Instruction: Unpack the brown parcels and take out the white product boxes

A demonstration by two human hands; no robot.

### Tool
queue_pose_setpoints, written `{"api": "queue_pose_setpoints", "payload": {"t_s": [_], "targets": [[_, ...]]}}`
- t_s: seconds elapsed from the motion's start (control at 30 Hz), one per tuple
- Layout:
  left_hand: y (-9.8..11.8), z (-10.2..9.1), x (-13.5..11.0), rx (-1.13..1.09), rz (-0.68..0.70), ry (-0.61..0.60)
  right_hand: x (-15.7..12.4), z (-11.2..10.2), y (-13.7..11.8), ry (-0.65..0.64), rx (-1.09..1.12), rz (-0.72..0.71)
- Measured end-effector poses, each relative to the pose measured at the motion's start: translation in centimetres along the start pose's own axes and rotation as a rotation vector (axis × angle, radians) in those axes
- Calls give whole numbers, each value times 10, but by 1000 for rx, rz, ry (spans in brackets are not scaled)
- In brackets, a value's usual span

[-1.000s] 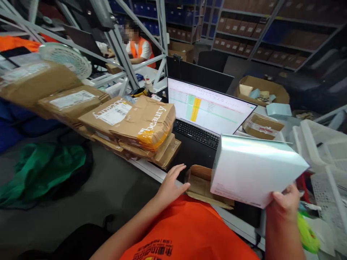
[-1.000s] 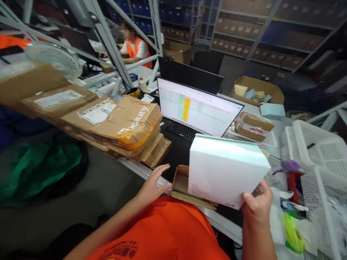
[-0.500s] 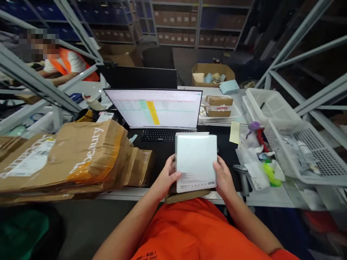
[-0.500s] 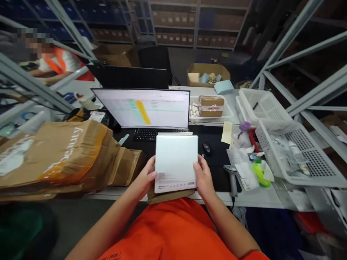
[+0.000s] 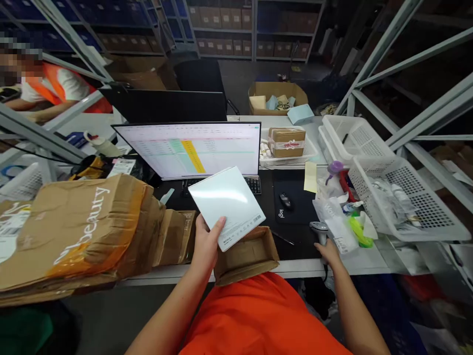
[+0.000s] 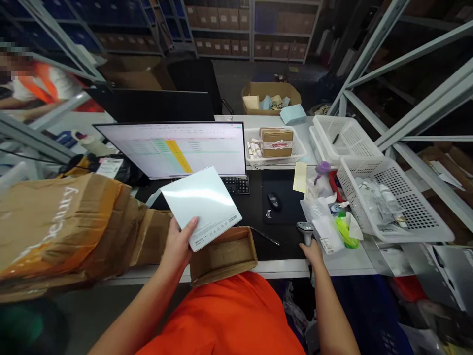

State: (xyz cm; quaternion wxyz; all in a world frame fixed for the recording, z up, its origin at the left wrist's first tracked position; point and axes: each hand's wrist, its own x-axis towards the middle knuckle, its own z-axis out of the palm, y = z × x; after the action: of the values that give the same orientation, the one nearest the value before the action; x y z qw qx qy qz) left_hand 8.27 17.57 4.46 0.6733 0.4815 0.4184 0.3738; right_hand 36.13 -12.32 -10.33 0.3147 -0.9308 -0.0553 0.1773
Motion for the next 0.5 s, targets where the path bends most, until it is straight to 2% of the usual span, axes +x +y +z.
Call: {"api": "queue_pose_setpoints", "payload": {"t_s": [0.07,0.13,0.2,0.3,0.4,0.5], "targets": [[0,2,1,25,57,1,0,2,-9,-118,75,41],[-1,2,1,102,139,11,-10,-1,-30,-208,162,45],[-3,1,-1,191,216,33,-31,-10,-57,-323,309,-30],[-5,0,-4,269,273,65,-74,-29,-100,-577,492,-180],[-6,1,-8,305,284,88,-111,-48,-134,-766,415,-210],[-6,0,-10,327,293,92,-126,-57,-149,-832,318,-227]]}}
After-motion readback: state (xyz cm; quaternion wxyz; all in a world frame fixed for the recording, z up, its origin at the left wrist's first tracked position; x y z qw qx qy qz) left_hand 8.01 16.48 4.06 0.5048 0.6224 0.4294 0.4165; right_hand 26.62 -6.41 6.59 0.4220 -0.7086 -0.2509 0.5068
